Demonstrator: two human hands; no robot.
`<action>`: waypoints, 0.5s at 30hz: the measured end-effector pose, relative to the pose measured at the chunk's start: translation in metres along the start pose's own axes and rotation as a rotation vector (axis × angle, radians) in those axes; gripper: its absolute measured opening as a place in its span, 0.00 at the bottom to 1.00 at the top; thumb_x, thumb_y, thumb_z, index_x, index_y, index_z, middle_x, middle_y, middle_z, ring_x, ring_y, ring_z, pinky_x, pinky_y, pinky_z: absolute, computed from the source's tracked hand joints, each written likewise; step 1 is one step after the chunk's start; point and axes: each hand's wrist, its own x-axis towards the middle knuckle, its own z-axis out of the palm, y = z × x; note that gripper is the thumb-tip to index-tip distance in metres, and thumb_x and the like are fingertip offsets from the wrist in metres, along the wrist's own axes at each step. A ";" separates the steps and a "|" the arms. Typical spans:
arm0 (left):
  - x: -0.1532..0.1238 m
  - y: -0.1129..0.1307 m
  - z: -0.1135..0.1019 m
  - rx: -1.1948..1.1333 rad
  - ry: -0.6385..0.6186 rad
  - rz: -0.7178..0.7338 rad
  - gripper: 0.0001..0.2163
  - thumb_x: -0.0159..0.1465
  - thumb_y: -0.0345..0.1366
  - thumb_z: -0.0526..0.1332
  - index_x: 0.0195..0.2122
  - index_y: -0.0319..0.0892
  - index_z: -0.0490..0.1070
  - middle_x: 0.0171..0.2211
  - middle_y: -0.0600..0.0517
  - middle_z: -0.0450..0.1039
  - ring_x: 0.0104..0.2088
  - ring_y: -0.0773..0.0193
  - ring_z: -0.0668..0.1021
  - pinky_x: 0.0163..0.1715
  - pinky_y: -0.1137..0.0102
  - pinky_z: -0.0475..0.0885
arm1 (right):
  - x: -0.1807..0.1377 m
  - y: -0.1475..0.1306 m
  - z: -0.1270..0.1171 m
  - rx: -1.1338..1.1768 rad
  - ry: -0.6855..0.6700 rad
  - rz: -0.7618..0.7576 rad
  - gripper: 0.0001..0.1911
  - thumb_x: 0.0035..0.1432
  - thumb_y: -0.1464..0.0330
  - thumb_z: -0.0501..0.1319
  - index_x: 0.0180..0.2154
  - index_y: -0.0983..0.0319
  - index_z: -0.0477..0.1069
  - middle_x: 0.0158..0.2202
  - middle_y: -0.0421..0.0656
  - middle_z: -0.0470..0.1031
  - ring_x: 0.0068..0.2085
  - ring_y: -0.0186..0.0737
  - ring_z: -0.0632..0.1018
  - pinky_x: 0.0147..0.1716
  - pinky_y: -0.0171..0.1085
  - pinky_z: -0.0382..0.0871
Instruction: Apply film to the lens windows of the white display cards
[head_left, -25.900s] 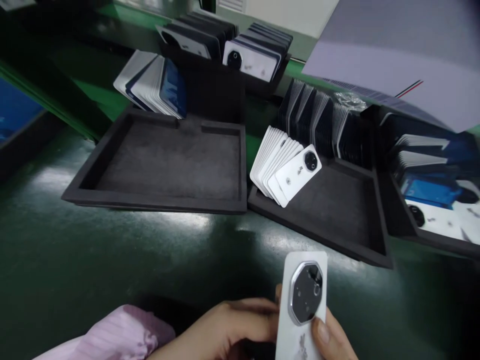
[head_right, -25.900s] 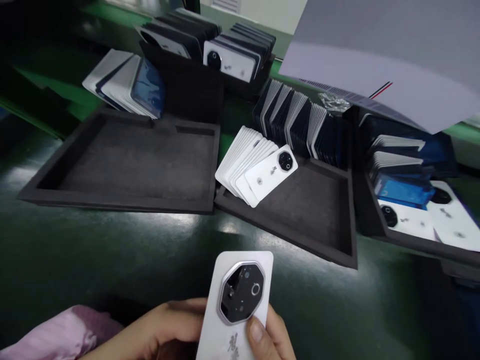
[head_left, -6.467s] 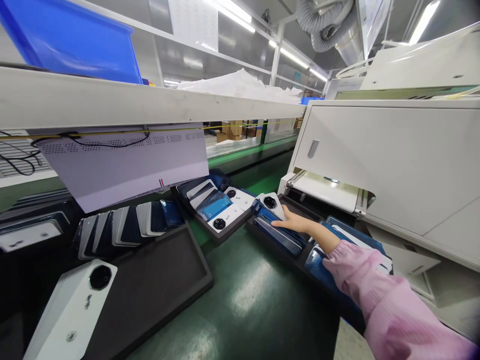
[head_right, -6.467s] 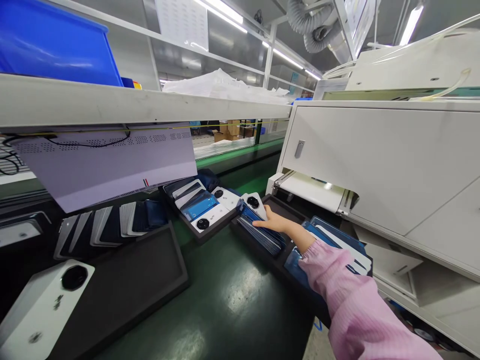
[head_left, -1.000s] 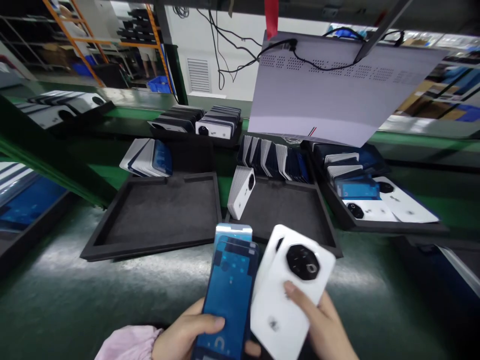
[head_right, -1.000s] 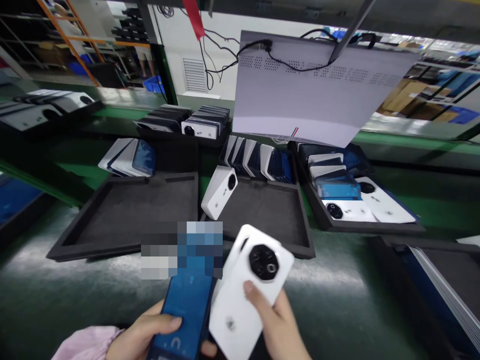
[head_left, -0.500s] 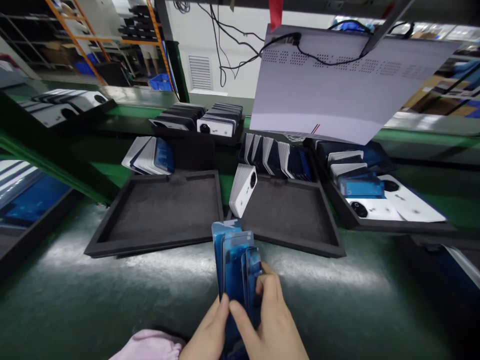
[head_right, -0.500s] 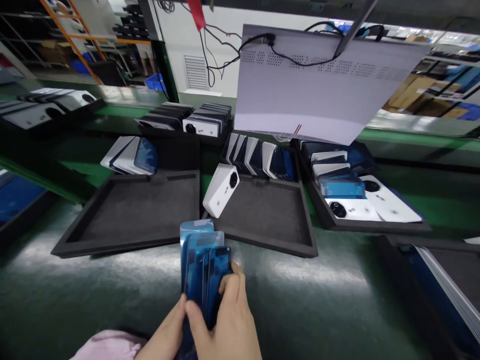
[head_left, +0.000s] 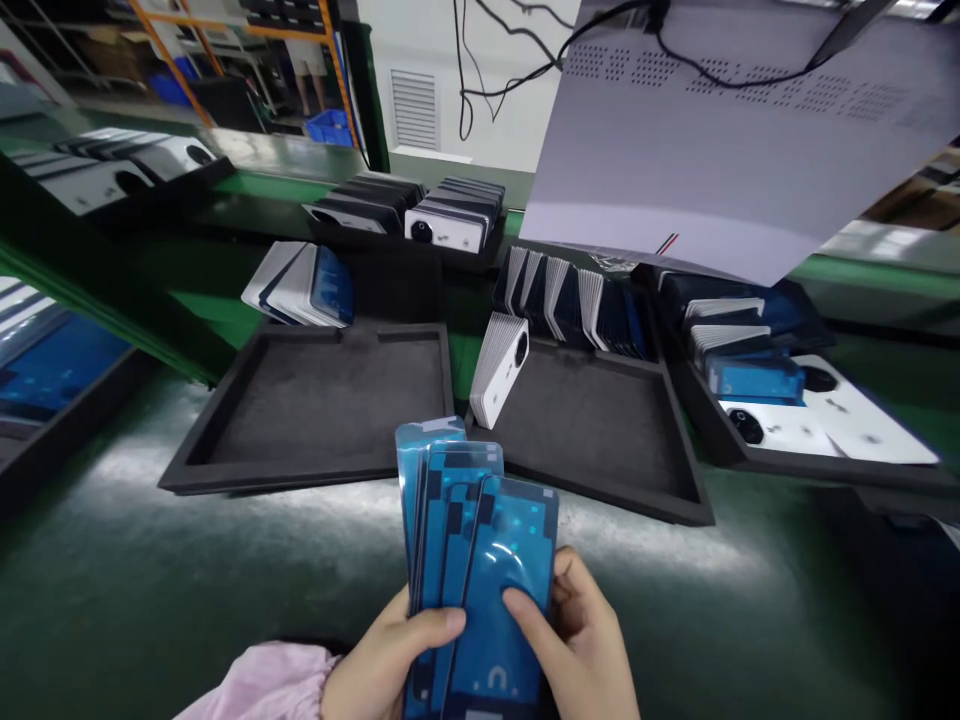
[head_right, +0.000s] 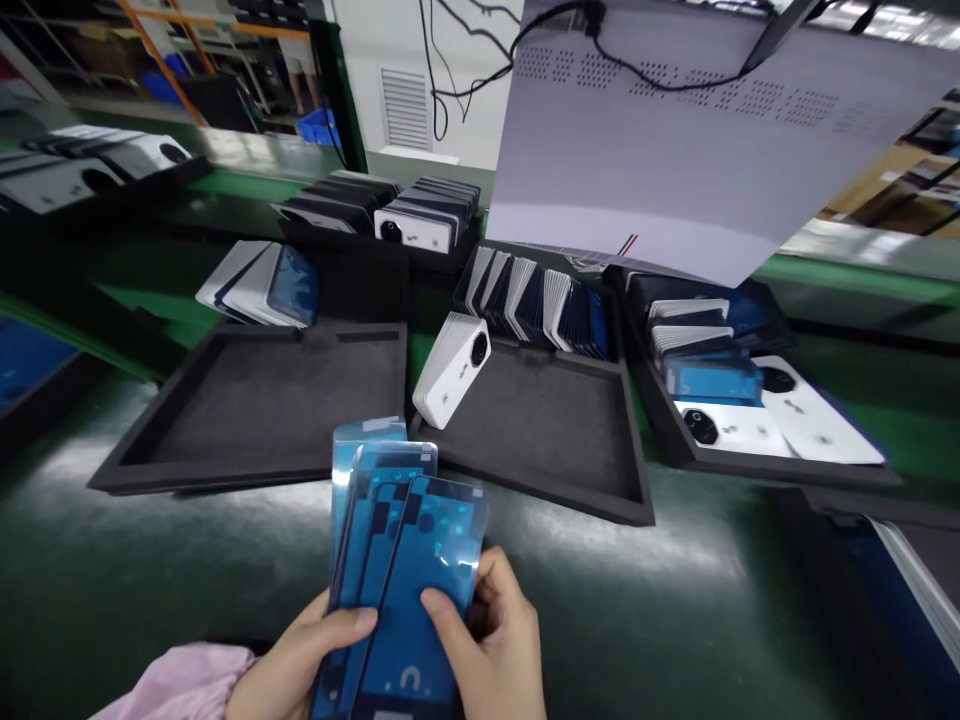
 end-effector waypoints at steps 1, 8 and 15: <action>-0.001 0.001 0.001 -0.003 -0.014 -0.012 0.21 0.43 0.39 0.83 0.39 0.40 0.87 0.35 0.43 0.89 0.42 0.40 0.87 0.48 0.54 0.80 | -0.003 -0.003 0.002 -0.012 0.023 0.001 0.18 0.61 0.53 0.68 0.32 0.58 0.67 0.28 0.38 0.75 0.30 0.37 0.77 0.31 0.33 0.71; -0.005 0.005 0.004 0.008 -0.083 -0.057 0.20 0.46 0.38 0.83 0.40 0.44 0.87 0.36 0.44 0.88 0.41 0.42 0.87 0.44 0.56 0.81 | -0.014 -0.021 0.013 -0.032 0.137 -0.116 0.09 0.61 0.59 0.68 0.33 0.56 0.74 0.28 0.37 0.78 0.30 0.37 0.79 0.33 0.31 0.72; -0.005 0.007 0.001 0.035 -0.111 -0.060 0.16 0.50 0.39 0.81 0.41 0.48 0.88 0.43 0.46 0.88 0.47 0.43 0.86 0.50 0.55 0.79 | -0.011 -0.019 0.004 -0.023 0.069 -0.069 0.09 0.63 0.59 0.67 0.34 0.55 0.74 0.29 0.38 0.77 0.30 0.37 0.77 0.32 0.33 0.72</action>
